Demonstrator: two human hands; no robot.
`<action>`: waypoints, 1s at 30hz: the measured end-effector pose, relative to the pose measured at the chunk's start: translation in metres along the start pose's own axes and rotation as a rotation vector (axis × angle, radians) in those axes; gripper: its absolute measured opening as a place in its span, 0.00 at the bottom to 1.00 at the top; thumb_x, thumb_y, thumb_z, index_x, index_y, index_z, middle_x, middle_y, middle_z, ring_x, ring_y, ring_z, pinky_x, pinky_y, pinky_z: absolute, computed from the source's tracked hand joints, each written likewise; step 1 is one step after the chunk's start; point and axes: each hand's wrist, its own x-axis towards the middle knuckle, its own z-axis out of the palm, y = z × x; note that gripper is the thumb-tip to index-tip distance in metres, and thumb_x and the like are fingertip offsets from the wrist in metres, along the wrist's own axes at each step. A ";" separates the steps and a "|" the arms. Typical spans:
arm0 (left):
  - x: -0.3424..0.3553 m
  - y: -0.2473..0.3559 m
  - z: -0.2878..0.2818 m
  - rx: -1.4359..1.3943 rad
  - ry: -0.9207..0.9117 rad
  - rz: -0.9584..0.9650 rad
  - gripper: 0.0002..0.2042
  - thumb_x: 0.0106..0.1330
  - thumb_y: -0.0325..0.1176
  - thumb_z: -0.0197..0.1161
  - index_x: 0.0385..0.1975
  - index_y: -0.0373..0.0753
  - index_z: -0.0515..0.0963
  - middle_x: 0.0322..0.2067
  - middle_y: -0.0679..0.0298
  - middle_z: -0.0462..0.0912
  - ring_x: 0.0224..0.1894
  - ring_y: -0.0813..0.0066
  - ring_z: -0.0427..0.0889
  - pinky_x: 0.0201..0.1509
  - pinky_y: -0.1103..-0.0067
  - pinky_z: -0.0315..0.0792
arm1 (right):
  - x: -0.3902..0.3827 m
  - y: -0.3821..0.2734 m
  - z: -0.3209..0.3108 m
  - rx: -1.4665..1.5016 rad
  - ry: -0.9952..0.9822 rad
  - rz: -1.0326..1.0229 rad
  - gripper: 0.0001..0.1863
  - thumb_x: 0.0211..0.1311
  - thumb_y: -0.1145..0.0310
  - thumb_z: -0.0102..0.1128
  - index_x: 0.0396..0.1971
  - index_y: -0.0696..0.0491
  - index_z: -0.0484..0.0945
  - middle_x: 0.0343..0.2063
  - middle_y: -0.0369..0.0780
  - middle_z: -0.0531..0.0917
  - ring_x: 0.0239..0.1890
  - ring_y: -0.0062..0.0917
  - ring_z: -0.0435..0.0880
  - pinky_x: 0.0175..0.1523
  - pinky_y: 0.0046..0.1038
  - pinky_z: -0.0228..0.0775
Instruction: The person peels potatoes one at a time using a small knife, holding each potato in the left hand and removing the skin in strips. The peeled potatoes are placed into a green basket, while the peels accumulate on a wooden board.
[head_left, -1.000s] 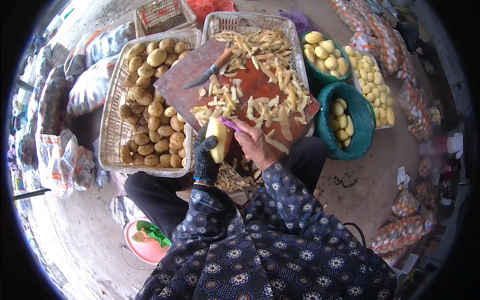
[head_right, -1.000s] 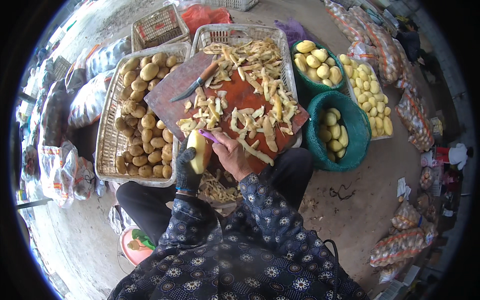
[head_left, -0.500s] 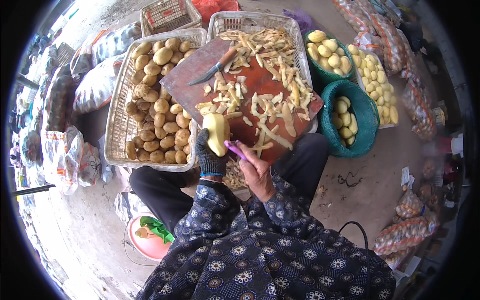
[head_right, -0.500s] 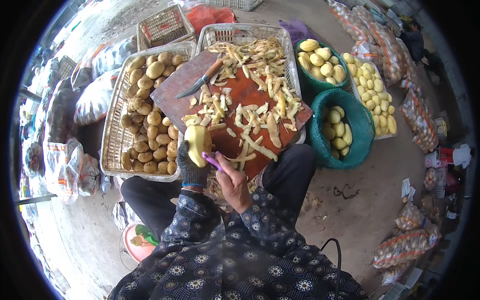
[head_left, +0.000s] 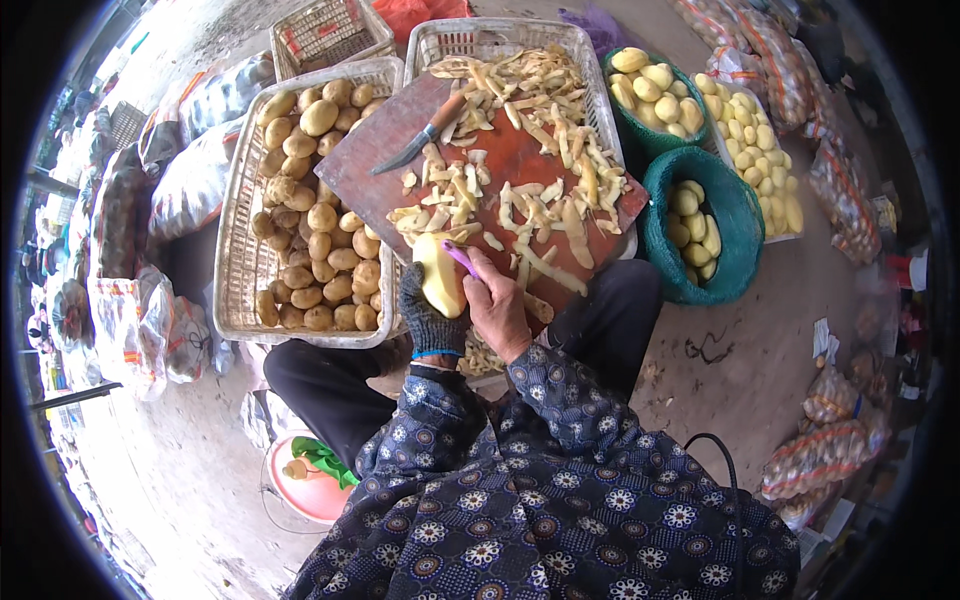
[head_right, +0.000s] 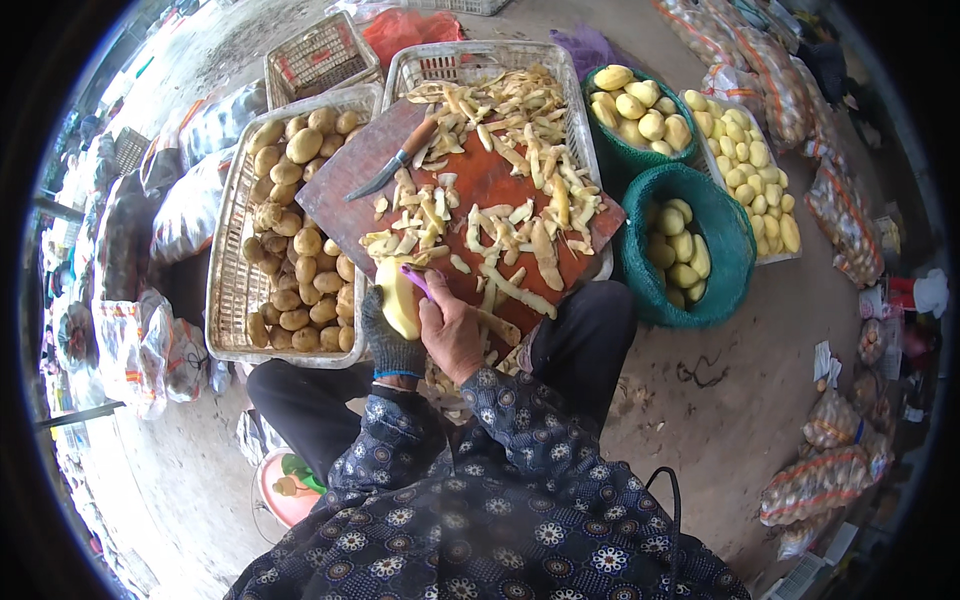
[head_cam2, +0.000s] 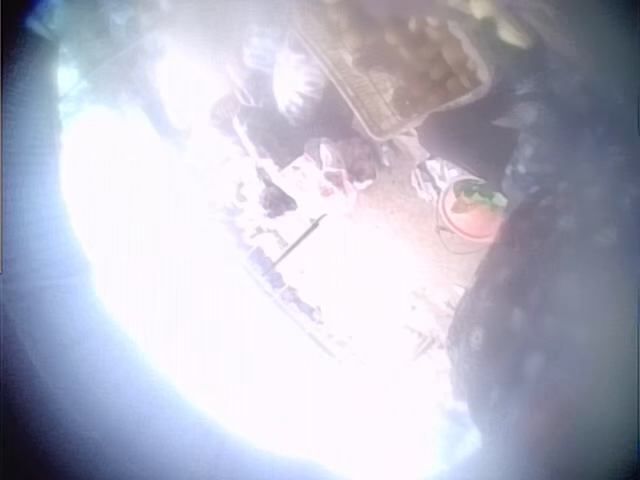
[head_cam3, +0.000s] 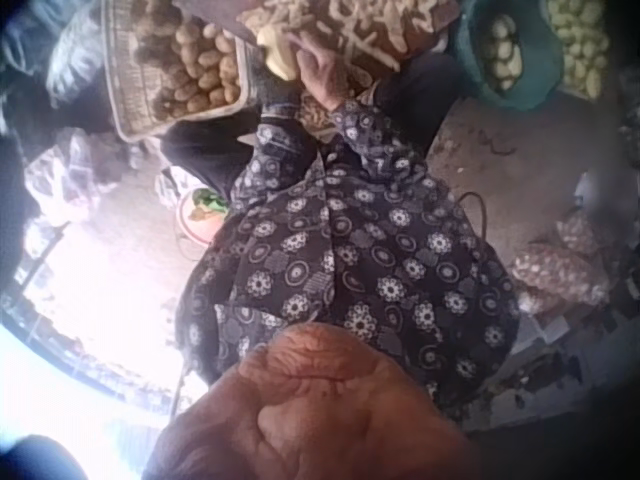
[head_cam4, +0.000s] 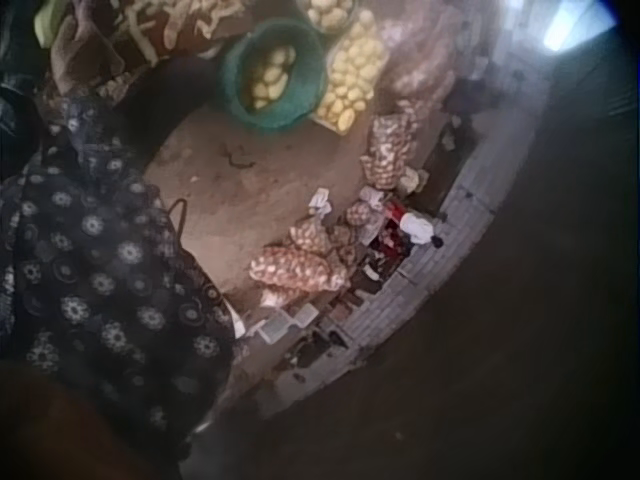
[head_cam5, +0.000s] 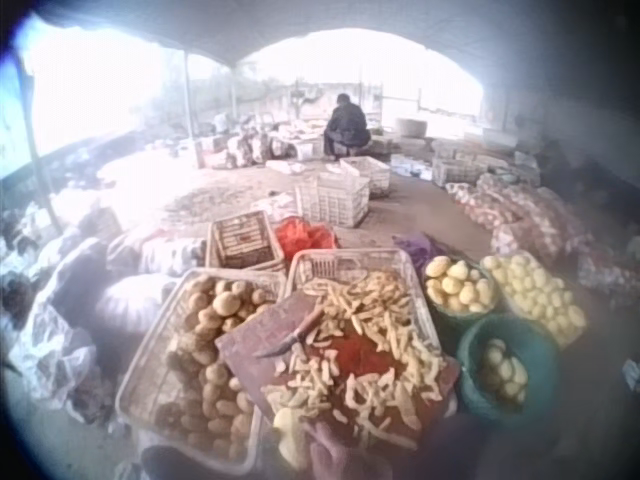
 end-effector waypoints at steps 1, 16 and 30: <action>0.003 -0.002 -0.003 -0.034 0.029 -0.020 0.27 0.56 0.47 0.57 0.50 0.35 0.68 0.44 0.56 0.75 0.46 0.63 0.75 0.48 0.71 0.72 | -0.011 -0.013 -0.006 0.018 -0.032 0.064 0.21 0.59 0.71 0.47 0.50 0.67 0.68 0.46 0.54 0.77 0.45 0.36 0.78 0.53 0.26 0.66; 0.009 0.008 0.008 0.114 -0.053 -0.021 0.27 0.57 0.51 0.55 0.51 0.38 0.68 0.44 0.55 0.76 0.43 0.59 0.77 0.47 0.69 0.74 | -0.006 0.009 -0.048 0.151 -0.053 0.112 0.20 0.59 0.71 0.48 0.51 0.60 0.71 0.43 0.51 0.78 0.45 0.29 0.79 0.48 0.26 0.69; -0.004 0.021 0.021 0.228 -0.129 -0.084 0.23 0.60 0.45 0.56 0.51 0.38 0.68 0.46 0.57 0.74 0.47 0.63 0.75 0.50 0.70 0.72 | 0.026 0.015 -0.012 0.229 -0.126 0.111 0.20 0.57 0.70 0.47 0.48 0.62 0.72 0.34 0.46 0.81 0.37 0.24 0.80 0.44 0.23 0.70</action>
